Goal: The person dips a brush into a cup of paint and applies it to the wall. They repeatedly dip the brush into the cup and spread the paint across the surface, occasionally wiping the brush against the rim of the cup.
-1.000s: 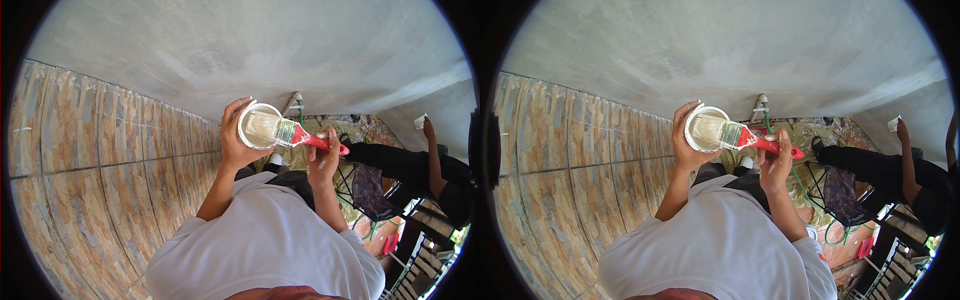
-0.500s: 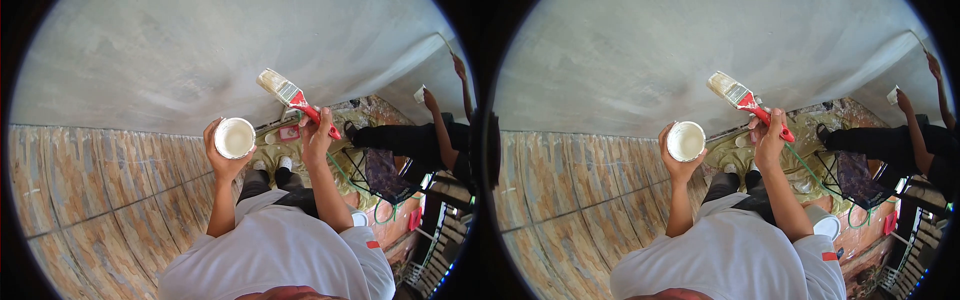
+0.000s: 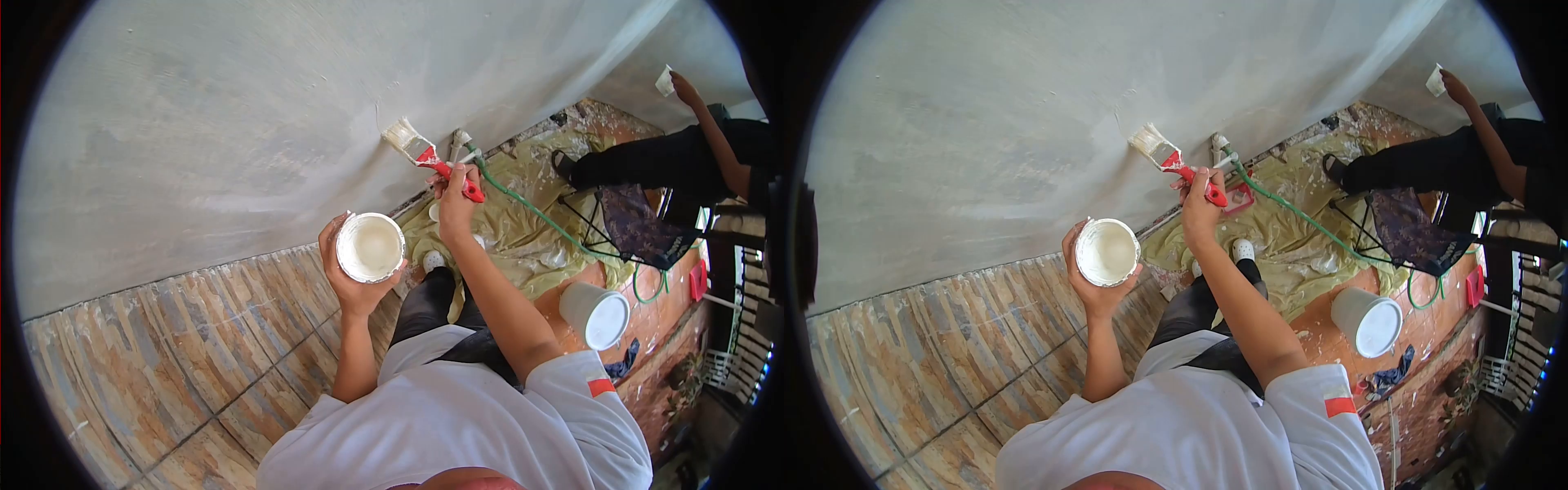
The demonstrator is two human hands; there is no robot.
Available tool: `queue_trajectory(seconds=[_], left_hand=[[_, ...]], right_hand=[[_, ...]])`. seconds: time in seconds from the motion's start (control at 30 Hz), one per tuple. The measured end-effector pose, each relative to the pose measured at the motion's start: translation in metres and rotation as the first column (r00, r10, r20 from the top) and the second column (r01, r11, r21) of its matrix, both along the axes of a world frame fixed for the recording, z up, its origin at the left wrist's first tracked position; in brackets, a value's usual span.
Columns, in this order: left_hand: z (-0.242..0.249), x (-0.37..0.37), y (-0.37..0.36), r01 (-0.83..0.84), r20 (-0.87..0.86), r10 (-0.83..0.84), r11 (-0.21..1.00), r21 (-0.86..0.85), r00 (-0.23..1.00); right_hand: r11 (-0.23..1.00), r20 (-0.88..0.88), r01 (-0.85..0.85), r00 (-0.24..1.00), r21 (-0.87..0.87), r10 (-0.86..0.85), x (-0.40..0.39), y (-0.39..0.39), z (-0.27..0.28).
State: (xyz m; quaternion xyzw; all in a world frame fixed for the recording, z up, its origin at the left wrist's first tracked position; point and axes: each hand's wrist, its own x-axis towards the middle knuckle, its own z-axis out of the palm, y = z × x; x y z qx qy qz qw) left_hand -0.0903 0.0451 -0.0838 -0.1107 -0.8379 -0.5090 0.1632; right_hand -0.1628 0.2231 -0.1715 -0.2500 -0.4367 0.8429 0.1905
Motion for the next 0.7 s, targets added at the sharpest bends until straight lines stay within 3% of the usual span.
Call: queue_trajectory(seconds=[0.1, 0.17, 0.23, 0.3, 0.4, 0.5, 0.57, 0.63, 0.7], left_hand=[[-0.006, -0.002, -0.008, 0.043, -0.008, -0.043, 0.999, -0.003, 0.999], [-0.005, 0.001, -0.016, 0.052, 0.002, -0.052, 0.999, 0.009, 0.999], [0.000, -0.002, -0.020, 0.028, 0.006, -0.028, 0.999, 0.032, 1.000], [0.004, -0.005, -0.026, 0.034, -0.002, -0.034, 0.999, 0.029, 0.999], [0.010, -0.011, -0.031, 0.027, -0.023, -0.026, 0.999, 0.039, 0.999], [0.011, -0.013, -0.039, 0.012, -0.034, -0.011, 1.000, 0.023, 0.999], [0.010, -0.015, -0.043, 0.008, -0.045, -0.008, 1.000, 0.001, 0.999], [0.008, -0.012, -0.046, 0.005, -0.025, -0.005, 1.000, 0.029, 1.000], [0.004, -0.011, -0.049, 0.002, -0.030, -0.001, 0.999, 0.034, 1.000]], right_hand=[[0.996, 0.147, 0.086, 0.985, 0.005, -0.086, 0.009, -0.019, -0.019], [0.999, 0.252, 0.034, 0.967, -0.042, -0.023, 0.016, -0.021, 0.000], [0.999, 0.171, 0.039, 0.985, -0.001, -0.038, 0.003, -0.016, 0.039], [0.998, -0.085, 0.043, 0.996, 0.054, -0.038, -0.005, -0.011, 0.077], [0.998, -0.211, 0.052, 0.976, 0.021, -0.046, 0.000, -0.003, 0.107], [0.996, -0.279, 0.074, 0.957, -0.048, -0.085, 0.005, -0.008, 0.087], [0.998, -0.281, 0.052, 0.959, 0.029, -0.042, 0.003, -0.009, 0.028], [0.999, -0.020, 0.007, 1.000, 0.045, -0.006, 0.003, -0.015, -0.029], [0.997, 0.063, 0.050, 0.997, 0.061, -0.054, 0.004, -0.022, -0.043]])
